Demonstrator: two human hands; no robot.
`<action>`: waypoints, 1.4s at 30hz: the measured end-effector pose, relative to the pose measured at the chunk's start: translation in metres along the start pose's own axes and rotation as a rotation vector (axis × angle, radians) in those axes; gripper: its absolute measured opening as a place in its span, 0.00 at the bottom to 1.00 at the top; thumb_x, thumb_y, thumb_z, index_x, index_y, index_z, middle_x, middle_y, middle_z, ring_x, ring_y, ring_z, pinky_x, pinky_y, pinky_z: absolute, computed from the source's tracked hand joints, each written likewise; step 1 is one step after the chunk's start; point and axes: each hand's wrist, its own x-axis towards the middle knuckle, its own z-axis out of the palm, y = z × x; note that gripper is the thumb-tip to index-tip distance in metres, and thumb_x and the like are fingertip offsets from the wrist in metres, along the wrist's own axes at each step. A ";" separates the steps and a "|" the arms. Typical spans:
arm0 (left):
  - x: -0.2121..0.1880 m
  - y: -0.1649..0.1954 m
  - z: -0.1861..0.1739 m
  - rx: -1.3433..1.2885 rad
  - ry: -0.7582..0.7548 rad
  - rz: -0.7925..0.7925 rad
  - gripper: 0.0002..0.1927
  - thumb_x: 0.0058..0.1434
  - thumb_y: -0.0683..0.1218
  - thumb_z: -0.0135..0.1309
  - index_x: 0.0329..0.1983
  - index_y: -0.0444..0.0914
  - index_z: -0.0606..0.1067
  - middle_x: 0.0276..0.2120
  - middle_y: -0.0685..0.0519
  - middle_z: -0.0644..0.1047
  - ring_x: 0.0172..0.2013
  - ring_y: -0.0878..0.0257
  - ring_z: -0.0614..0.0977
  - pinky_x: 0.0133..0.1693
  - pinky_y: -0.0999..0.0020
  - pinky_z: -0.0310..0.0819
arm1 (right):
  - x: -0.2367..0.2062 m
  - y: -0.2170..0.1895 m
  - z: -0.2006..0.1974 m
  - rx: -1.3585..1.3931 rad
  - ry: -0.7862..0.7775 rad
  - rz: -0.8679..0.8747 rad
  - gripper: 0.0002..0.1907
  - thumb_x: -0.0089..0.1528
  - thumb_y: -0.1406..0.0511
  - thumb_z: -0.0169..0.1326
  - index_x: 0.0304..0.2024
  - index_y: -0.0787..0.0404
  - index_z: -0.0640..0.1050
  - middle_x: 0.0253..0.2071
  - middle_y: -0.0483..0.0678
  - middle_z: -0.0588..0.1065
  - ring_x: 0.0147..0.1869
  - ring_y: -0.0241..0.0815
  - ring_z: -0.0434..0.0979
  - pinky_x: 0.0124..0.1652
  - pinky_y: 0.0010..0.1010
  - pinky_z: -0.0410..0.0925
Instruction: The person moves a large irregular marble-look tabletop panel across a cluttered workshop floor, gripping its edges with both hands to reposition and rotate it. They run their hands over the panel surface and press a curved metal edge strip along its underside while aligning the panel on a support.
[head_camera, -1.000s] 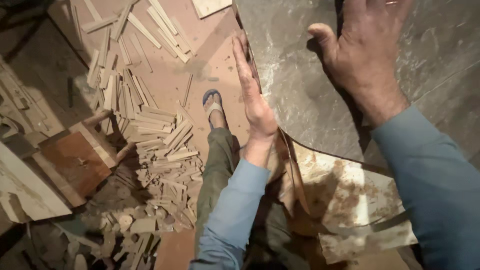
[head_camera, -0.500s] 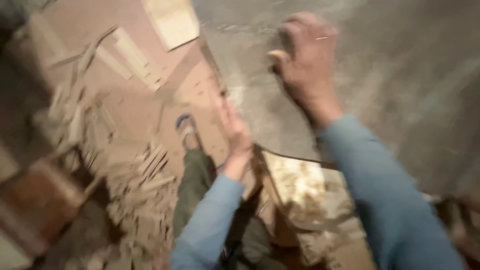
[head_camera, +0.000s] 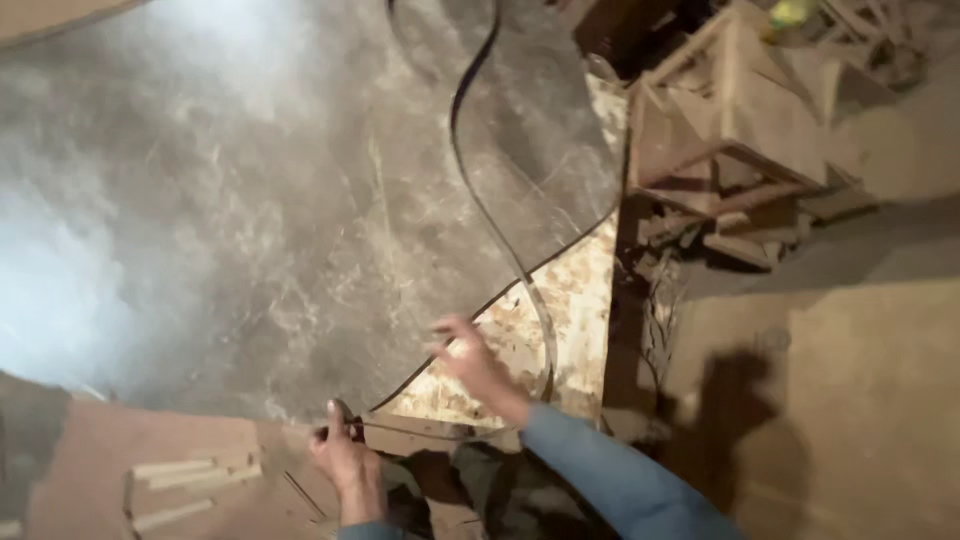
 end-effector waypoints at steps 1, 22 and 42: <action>0.005 -0.001 -0.003 -0.010 -0.024 -0.011 0.14 0.69 0.42 0.61 0.37 0.37 0.66 0.31 0.54 0.76 0.28 0.65 0.75 0.29 0.69 0.70 | -0.010 0.013 -0.031 -0.077 0.215 -0.214 0.15 0.61 0.68 0.59 0.51 0.60 0.78 0.54 0.49 0.74 0.56 0.45 0.74 0.56 0.35 0.69; 0.056 0.158 0.043 0.136 0.016 0.157 0.15 0.68 0.42 0.60 0.28 0.39 0.68 0.27 0.56 0.75 0.25 0.68 0.75 0.26 0.71 0.65 | 0.078 0.103 -0.167 -0.134 0.395 -0.299 0.14 0.63 0.65 0.60 0.49 0.61 0.76 0.49 0.52 0.78 0.54 0.51 0.78 0.52 0.37 0.69; 0.115 0.209 0.053 0.051 -0.033 0.350 0.27 0.60 0.36 0.63 0.58 0.35 0.64 0.37 0.50 0.78 0.34 0.64 0.80 0.32 0.70 0.73 | 0.048 -0.030 -0.018 -0.260 -0.328 -0.836 0.10 0.60 0.70 0.61 0.44 0.62 0.77 0.47 0.52 0.77 0.53 0.56 0.76 0.52 0.43 0.68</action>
